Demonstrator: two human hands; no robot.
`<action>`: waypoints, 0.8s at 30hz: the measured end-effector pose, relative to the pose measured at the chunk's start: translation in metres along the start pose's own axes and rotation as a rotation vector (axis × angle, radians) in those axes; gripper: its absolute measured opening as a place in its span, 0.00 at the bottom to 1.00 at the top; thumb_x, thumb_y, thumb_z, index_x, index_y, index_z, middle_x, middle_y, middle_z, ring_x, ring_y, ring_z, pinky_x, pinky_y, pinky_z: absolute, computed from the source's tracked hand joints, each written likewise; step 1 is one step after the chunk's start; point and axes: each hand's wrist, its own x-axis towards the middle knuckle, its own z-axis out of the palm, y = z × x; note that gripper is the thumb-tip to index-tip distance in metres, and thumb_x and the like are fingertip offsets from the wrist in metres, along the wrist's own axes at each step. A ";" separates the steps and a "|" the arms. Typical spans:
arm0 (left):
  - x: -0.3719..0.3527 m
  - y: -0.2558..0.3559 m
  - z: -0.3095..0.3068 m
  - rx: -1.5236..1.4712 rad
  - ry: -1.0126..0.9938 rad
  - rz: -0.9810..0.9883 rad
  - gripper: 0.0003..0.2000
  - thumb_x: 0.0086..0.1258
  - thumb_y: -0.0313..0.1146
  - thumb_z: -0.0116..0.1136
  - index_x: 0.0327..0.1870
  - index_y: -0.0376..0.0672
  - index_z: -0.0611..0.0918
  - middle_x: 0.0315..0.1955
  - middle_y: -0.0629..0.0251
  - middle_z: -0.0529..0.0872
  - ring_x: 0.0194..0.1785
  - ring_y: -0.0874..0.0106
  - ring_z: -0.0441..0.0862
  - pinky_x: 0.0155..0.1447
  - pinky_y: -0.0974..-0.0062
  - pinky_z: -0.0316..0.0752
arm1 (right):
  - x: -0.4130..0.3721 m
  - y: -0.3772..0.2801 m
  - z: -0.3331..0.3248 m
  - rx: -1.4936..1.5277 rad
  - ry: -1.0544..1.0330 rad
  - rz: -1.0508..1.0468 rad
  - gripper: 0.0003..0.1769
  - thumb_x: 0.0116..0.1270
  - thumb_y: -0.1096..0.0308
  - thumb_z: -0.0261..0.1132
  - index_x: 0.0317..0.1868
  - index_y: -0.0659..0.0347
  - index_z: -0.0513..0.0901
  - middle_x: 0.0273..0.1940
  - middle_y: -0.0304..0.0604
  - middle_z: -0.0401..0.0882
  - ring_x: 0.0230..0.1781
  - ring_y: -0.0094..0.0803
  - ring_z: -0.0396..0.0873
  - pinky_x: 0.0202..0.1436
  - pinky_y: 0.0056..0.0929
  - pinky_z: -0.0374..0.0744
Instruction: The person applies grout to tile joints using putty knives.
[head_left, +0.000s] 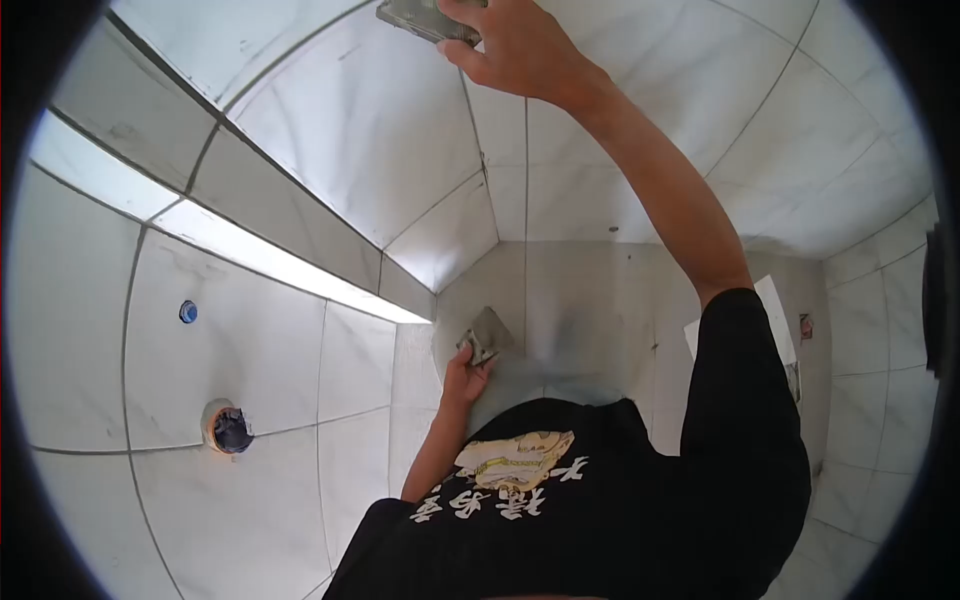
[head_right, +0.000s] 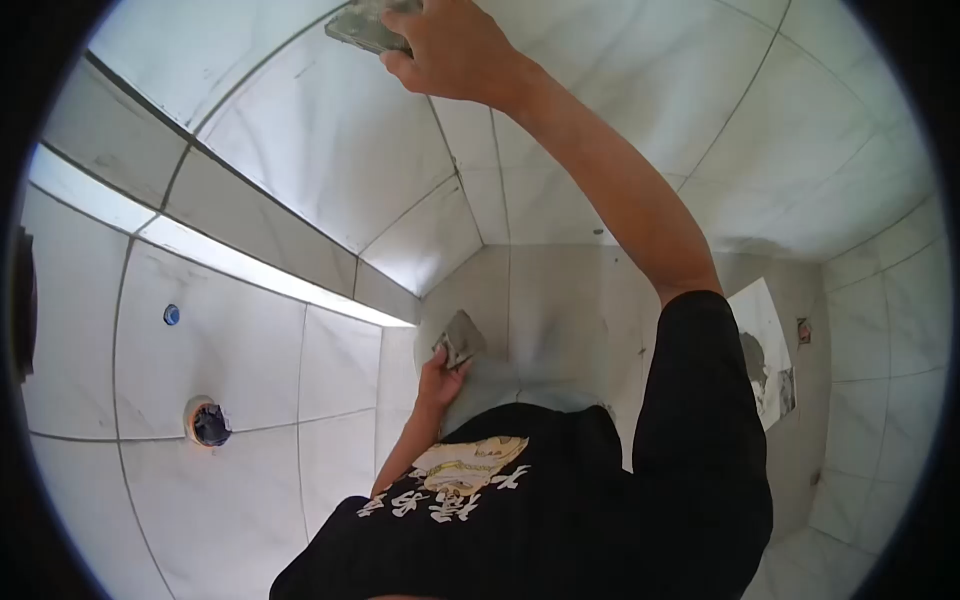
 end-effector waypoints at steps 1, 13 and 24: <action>-0.002 0.000 -0.001 -0.033 0.025 -0.018 0.21 0.79 0.36 0.48 0.71 0.45 0.68 0.66 0.60 0.76 0.67 0.60 0.75 0.66 0.56 0.77 | -0.006 -0.003 0.003 -0.038 -0.026 0.002 0.26 0.69 0.48 0.64 0.59 0.56 0.81 0.57 0.57 0.76 0.50 0.51 0.79 0.52 0.49 0.79; 0.007 0.001 -0.016 0.006 0.086 -0.087 0.18 0.78 0.35 0.50 0.65 0.42 0.73 0.62 0.60 0.80 0.65 0.59 0.78 0.68 0.55 0.76 | -0.098 0.019 0.114 0.115 0.087 0.037 0.29 0.61 0.59 0.72 0.62 0.55 0.79 0.55 0.60 0.71 0.53 0.53 0.75 0.56 0.43 0.79; 0.010 0.019 -0.007 0.055 0.017 -0.033 0.17 0.78 0.35 0.49 0.64 0.42 0.75 0.60 0.59 0.82 0.62 0.59 0.81 0.61 0.55 0.82 | -0.178 0.015 0.174 0.284 -0.043 0.061 0.29 0.59 0.64 0.71 0.63 0.52 0.79 0.59 0.61 0.68 0.59 0.54 0.71 0.59 0.42 0.77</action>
